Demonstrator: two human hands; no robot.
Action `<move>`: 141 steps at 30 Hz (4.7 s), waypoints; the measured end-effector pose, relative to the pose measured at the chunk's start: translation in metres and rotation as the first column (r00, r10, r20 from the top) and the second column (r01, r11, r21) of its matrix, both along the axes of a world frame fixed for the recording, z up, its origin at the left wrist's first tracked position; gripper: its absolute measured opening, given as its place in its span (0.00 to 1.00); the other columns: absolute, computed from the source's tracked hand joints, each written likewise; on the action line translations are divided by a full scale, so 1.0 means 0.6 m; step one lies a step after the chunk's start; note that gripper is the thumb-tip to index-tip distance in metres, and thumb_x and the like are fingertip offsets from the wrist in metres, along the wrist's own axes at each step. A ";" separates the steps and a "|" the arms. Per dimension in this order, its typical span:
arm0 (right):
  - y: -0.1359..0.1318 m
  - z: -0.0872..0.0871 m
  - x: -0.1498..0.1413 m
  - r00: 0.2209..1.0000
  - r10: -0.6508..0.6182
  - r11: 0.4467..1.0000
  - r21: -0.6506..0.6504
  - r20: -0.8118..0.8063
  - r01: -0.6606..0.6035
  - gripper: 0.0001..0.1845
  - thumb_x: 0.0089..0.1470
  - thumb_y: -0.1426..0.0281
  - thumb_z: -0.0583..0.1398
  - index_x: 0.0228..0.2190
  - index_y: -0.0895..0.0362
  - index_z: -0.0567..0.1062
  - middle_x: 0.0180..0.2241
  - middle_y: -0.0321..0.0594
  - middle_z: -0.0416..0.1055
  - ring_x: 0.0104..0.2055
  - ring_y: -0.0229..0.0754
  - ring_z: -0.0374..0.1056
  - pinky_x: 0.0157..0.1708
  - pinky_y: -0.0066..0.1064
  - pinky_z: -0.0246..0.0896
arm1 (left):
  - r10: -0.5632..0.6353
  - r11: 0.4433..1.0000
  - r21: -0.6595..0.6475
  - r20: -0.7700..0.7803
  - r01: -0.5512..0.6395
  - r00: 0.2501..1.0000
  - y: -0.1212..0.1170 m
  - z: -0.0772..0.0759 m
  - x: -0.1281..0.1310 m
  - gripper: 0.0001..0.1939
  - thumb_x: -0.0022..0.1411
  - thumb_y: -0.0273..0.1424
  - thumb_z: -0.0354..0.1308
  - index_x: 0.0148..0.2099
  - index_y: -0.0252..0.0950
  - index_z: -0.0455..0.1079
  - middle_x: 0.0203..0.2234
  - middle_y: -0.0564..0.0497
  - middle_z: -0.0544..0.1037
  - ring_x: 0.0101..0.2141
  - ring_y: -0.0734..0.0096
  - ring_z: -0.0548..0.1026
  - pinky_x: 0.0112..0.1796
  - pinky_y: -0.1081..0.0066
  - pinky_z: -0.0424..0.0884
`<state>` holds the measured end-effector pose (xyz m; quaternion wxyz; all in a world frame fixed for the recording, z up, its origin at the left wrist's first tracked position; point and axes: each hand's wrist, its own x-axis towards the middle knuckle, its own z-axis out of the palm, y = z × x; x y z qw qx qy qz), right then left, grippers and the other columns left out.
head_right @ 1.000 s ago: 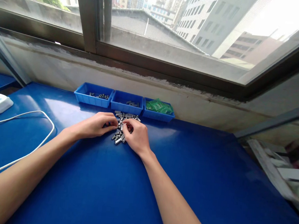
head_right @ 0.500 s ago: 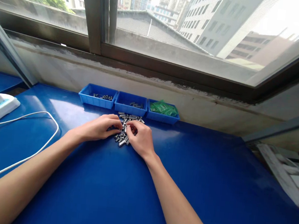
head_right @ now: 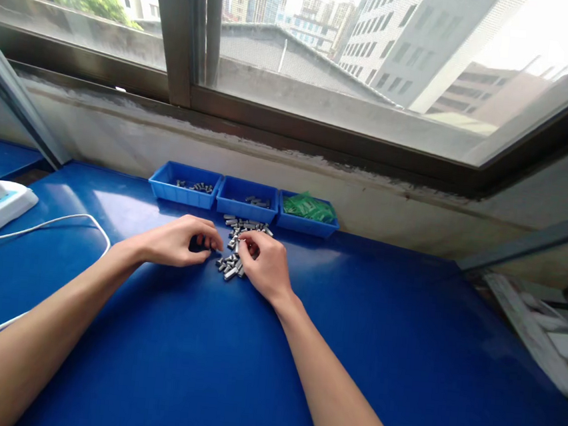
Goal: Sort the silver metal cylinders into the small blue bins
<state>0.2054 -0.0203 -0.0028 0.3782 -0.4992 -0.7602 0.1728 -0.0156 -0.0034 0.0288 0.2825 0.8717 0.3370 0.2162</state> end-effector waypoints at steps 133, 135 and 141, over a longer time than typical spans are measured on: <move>-0.003 0.004 -0.002 1.000 0.005 1.000 0.030 -0.017 -0.005 0.08 0.58 0.70 0.58 0.36 0.55 0.78 0.35 0.40 0.78 0.32 0.41 0.72 0.35 0.32 0.65 | 0.662 0.640 -0.766 0.510 -0.060 0.549 0.006 -0.022 0.040 0.18 0.47 0.42 0.72 0.33 0.33 0.77 0.23 0.52 0.75 0.24 0.79 0.71 0.28 0.76 0.66; -0.004 0.007 -0.003 0.999 -0.003 0.999 0.045 -0.033 0.004 0.08 0.58 0.70 0.58 0.35 0.55 0.78 0.35 0.40 0.78 0.32 0.41 0.72 0.36 0.32 0.66 | 0.687 0.619 -0.783 0.500 -0.064 0.527 0.006 -0.022 0.038 0.19 0.46 0.40 0.73 0.36 0.32 0.78 0.26 0.50 0.78 0.26 0.77 0.73 0.32 0.75 0.69; -0.005 0.008 -0.004 0.999 -0.009 0.998 0.068 -0.043 0.012 0.07 0.57 0.71 0.58 0.35 0.55 0.78 0.35 0.40 0.78 0.32 0.41 0.71 0.36 0.32 0.66 | 0.735 0.631 -0.773 0.570 -0.062 0.369 0.023 -0.014 0.022 0.19 0.49 0.32 0.72 0.43 0.29 0.79 0.37 0.42 0.81 0.38 0.69 0.79 0.46 0.70 0.73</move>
